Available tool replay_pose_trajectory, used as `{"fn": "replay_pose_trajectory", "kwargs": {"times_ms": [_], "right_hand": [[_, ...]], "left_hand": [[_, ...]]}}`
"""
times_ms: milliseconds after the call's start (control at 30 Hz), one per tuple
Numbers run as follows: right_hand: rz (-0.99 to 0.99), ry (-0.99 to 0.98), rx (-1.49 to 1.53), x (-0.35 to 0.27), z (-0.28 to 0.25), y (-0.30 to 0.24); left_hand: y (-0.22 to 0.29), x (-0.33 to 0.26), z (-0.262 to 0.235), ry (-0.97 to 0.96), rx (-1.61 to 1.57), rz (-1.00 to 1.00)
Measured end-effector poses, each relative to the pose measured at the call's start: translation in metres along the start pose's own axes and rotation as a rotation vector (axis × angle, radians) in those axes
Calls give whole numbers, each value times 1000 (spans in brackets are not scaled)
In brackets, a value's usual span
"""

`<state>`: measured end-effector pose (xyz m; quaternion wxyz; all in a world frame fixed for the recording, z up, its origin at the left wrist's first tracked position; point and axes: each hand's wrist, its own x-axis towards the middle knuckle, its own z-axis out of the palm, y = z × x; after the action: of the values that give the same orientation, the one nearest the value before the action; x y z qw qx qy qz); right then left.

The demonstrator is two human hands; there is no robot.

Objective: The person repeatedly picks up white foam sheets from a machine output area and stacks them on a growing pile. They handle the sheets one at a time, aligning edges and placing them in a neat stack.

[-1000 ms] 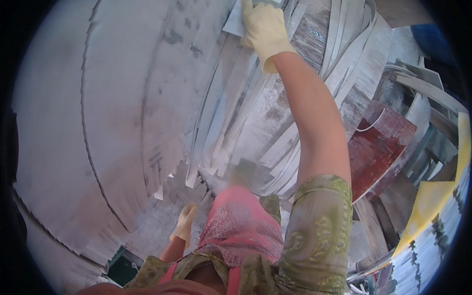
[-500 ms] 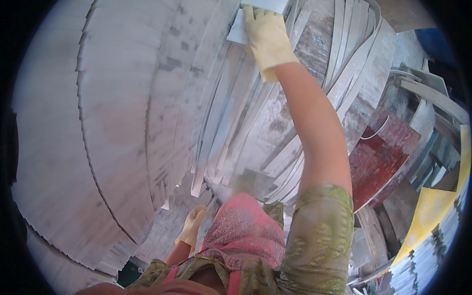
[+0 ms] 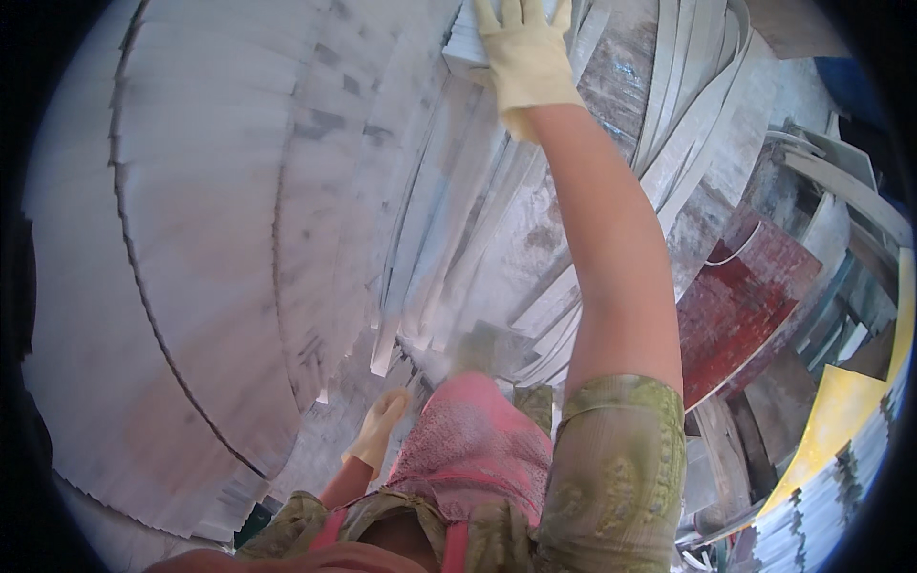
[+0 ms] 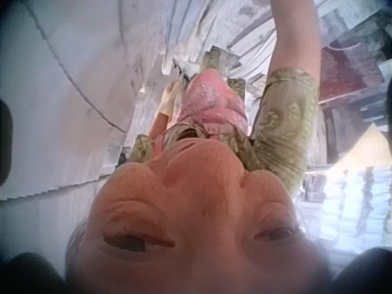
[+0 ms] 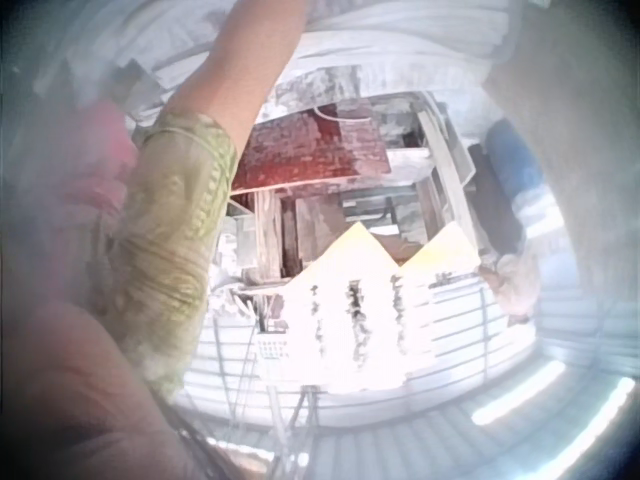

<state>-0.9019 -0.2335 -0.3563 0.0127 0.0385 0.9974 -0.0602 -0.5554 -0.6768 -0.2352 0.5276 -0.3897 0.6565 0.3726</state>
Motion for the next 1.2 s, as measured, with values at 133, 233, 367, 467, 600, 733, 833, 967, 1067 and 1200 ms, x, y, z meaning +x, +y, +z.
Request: {"fn": "replay_pose_trajectory", "kwargs": {"times_ms": [133, 233, 367, 467, 600, 733, 833, 967, 1067, 1200], "right_hand": [[13, -5, -75, 7, -11, -2], [130, 116, 308, 2, -19, 17], [466, 319, 956, -45, -14, 56], [651, 289, 1193, -66, 10, 62], [604, 285, 1252, -24, 53, 38], [575, 325, 1201, -2, 64, 23], [568, 338, 1202, -1, 53, 15], [552, 373, 1237, -3, 27, 10], [555, 468, 1284, -33, 12, 20], [678, 397, 1335, -161, 7, 36]], "left_hand": [[2, 3, 6, -18, -39, 35], [0, 3, 4, -25, -91, 149], [-14, 13, -6, 2, -50, 147], [-32, 23, -11, 5, -31, 90], [-44, 24, -14, 8, -38, 41], [-38, 21, -11, 9, -36, 26], [-31, 17, -10, 15, -17, 25], [-20, 18, -9, 51, -59, 51], [-8, 19, -6, 26, -75, 83], [7, 11, 5, 39, -61, 162]]}}
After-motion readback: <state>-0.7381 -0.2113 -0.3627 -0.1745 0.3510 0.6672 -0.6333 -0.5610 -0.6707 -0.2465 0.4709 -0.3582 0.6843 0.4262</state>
